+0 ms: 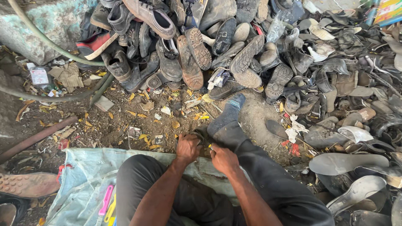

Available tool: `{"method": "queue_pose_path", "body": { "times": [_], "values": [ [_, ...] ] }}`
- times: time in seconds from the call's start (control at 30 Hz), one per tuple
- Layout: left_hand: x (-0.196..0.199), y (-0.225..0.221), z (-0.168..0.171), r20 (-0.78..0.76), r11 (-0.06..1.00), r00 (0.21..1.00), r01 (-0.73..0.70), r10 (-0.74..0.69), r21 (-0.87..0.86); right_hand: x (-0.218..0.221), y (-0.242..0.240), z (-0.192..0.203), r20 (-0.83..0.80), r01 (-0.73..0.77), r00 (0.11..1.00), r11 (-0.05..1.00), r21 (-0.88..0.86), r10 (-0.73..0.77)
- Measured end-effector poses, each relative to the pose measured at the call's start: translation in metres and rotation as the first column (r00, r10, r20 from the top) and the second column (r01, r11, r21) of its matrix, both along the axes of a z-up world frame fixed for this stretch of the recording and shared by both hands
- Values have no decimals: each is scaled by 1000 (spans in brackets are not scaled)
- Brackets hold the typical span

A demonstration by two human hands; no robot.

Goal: The person uses a small tool to scrape and apply adhesive or filler to the sole and sides of a worn shoe, working near a large pile of other footwear.

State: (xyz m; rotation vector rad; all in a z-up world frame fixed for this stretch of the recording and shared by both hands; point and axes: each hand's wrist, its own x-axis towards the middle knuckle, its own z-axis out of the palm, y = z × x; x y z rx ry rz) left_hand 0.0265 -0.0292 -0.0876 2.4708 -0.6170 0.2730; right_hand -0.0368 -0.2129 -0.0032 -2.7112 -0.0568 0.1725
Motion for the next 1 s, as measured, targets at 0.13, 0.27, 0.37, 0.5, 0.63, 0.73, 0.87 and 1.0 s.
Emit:
{"method": "queue_pose_path", "body": {
  "times": [0.13, 0.27, 0.37, 0.5, 0.63, 0.73, 0.87, 1.0],
  "values": [
    [4, 2, -8, 31, 998, 999, -31, 33, -45, -30, 1, 1, -95, 70, 993, 997, -25, -72],
    [3, -2, -23, 26, 996, 997, -64, 66, -61, -54, -1, -5, -17, 77, 997, 997, -8, -77],
    [10, -1, -20, -134, 996, 987, -87, 86, -3, -35, 4, -9, -40, 72, 997, 997, -28, -73],
    [4, -1, -9, -79, 998, 996, -51, 48, -31, -17, 8, -11, -73, 26, 997, 998, -57, -30],
    [3, 1, 8, -184, 996, 981, -67, 55, -62, -38, 10, -6, -140, 34, 989, 997, -66, -43],
    [7, -1, 15, -279, 995, 957, -95, 80, -40, -52, 8, -17, -113, 135, 985, 991, 7, -134],
    [8, 3, 20, -237, 993, 970, -85, 64, -81, -35, 8, -60, -41, 167, 986, 978, 122, -163],
    [11, 9, 26, -358, 958, 930, -176, 87, -225, -6, 7, -100, -7, 83, 996, 880, 468, -91]
  ]
}}
